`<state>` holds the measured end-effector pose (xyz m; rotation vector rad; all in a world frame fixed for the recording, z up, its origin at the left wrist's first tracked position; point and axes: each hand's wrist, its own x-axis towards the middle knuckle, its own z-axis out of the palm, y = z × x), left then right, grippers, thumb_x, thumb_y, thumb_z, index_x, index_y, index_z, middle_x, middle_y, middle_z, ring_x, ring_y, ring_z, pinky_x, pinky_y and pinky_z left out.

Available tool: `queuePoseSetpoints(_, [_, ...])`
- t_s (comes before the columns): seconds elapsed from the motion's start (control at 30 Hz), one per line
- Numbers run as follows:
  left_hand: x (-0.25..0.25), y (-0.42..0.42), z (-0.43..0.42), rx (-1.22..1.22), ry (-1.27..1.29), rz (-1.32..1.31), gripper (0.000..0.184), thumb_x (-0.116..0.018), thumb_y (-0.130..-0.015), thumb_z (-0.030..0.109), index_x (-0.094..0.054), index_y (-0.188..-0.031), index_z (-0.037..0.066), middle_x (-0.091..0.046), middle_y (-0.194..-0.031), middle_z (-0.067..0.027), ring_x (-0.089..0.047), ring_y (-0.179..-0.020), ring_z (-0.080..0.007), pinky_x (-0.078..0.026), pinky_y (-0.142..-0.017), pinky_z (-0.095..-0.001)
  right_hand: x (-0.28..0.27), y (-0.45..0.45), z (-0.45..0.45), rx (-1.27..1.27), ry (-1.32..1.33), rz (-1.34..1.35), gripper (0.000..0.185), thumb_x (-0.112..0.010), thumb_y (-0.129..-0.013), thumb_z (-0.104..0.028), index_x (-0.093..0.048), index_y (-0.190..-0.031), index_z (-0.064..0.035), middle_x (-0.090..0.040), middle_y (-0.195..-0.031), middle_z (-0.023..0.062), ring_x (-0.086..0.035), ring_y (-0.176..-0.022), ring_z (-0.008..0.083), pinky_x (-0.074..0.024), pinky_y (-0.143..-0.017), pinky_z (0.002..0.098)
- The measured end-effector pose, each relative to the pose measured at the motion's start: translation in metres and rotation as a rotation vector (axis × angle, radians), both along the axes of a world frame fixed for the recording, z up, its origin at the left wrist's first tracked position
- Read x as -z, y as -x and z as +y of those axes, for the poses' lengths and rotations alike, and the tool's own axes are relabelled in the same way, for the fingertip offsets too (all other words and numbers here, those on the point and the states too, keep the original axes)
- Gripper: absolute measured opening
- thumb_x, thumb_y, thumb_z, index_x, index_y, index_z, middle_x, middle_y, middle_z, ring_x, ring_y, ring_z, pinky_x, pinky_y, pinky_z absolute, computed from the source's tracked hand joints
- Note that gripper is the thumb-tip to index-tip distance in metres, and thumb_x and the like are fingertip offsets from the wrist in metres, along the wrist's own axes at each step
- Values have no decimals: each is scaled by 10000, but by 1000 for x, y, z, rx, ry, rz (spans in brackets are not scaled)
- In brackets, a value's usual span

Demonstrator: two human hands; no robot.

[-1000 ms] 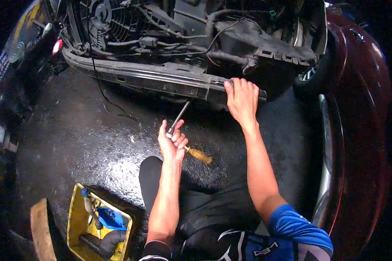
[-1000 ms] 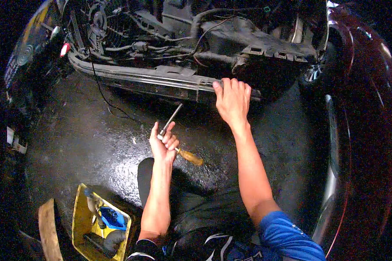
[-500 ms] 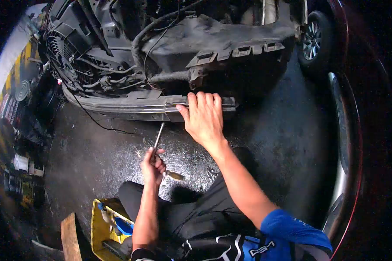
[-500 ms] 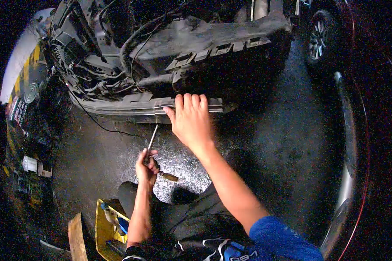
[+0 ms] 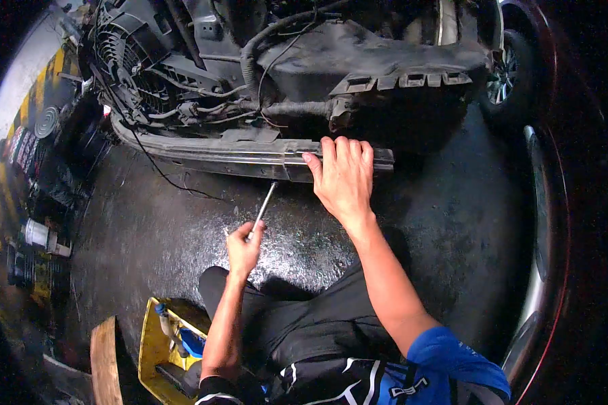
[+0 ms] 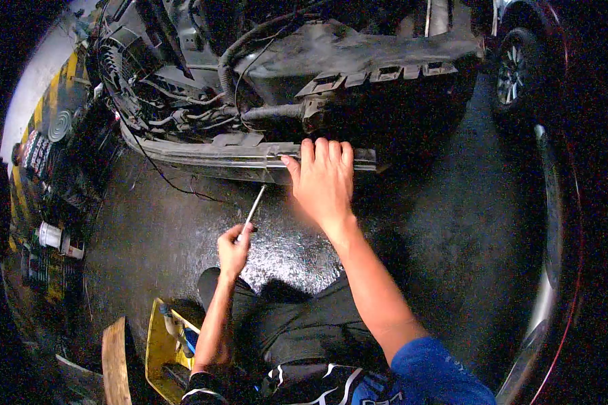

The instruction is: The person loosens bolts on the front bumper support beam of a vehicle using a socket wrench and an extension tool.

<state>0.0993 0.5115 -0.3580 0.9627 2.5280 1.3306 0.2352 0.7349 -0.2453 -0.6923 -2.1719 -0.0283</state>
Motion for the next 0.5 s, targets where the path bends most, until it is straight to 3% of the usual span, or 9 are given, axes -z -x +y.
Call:
queuePoseSetpoints(0.07, [-16, 11, -4, 221, 227, 877, 338, -679, -927, 278, -560, -693, 65, -555, -529, -77, -594, -487, -237, -477, -534, -387, -1, -1, -3, -2, 12, 9, 377, -588, -959, -378, -638, -1055, -17, -589, -943, 137, -548, -932, 306, -382, -950, 461])
queuePoseSetpoints(0.1, [-26, 12, -4, 231, 237, 885, 370, -690, -909, 248, -497, -636, 88, -593, -557, -110, -615, -516, -289, -470, -521, -395, -1, 0, -3, 2, 15, 11, 377, -587, -960, -378, -639, -1054, -16, -589, -941, 138, -548, -930, 308, -382, -950, 460])
queuePoseSetpoints(0.13, [-27, 12, -6, 170, 152, 683, 333, -660, -945, 277, -585, -704, 61, -556, -521, -55, -582, -475, -228, -437, -485, -360, -1, 1, -3, 8, 18, 16, 377, -587, -960, -378, -640, -1053, -16, -589, -939, 138, -548, -929, 309, -382, -950, 460])
queuePoseSetpoints(0.2, [-26, 18, -5, 98, -40, -158, 341, -615, -985, 326, -684, -816, 38, -487, -500, 17, -484, -423, -136, -343, -422, -308, -1, 1, -5, 24, 3, 14, 374, -588, -960, -380, -639, -1044, -19, -588, -938, 139, -548, -928, 312, -383, -948, 460])
queuePoseSetpoints(0.23, [-42, 6, -4, 79, -165, -595, 427, -538, -1025, 402, -718, -886, 41, -438, -504, 43, -341, -411, -75, -241, -409, -266, -1, 2, -5, 34, -6, 15, 372, -588, -959, -381, -639, -1039, -21, -588, -938, 139, -548, -928, 313, -383, -947, 461])
queuePoseSetpoints(0.27, [-37, 5, -5, 83, -426, -1173, 493, -509, -1020, 468, -714, -1021, 20, -361, -480, 51, -291, -396, -71, -245, -398, -248, 0, 2, -4, 35, -18, 29, 381, -565, -967, -396, -634, -1010, -23, -591, -935, 145, -547, -931, 317, -381, -945, 466])
queuePoseSetpoints(0.47, [-12, 12, -1, 87, -123, -170, 302, -602, -985, 307, -704, -1027, 27, -496, -492, 5, -470, -408, -145, -365, -408, -308, 1, 4, -5, 45, -25, 22, 425, -523, -978, -439, -628, -964, -27, -602, -937, 157, -548, -945, 325, -375, -950, 481])
queuePoseSetpoints(0.5, [-11, 12, -5, 87, 75, 489, 239, -661, -942, 259, -720, -965, 28, -615, -576, -89, -599, -479, -207, -443, -470, -357, 1, 4, -6, 54, -31, 19, 425, -525, -978, -439, -630, -963, -27, -603, -936, 157, -549, -944, 325, -375, -950, 481])
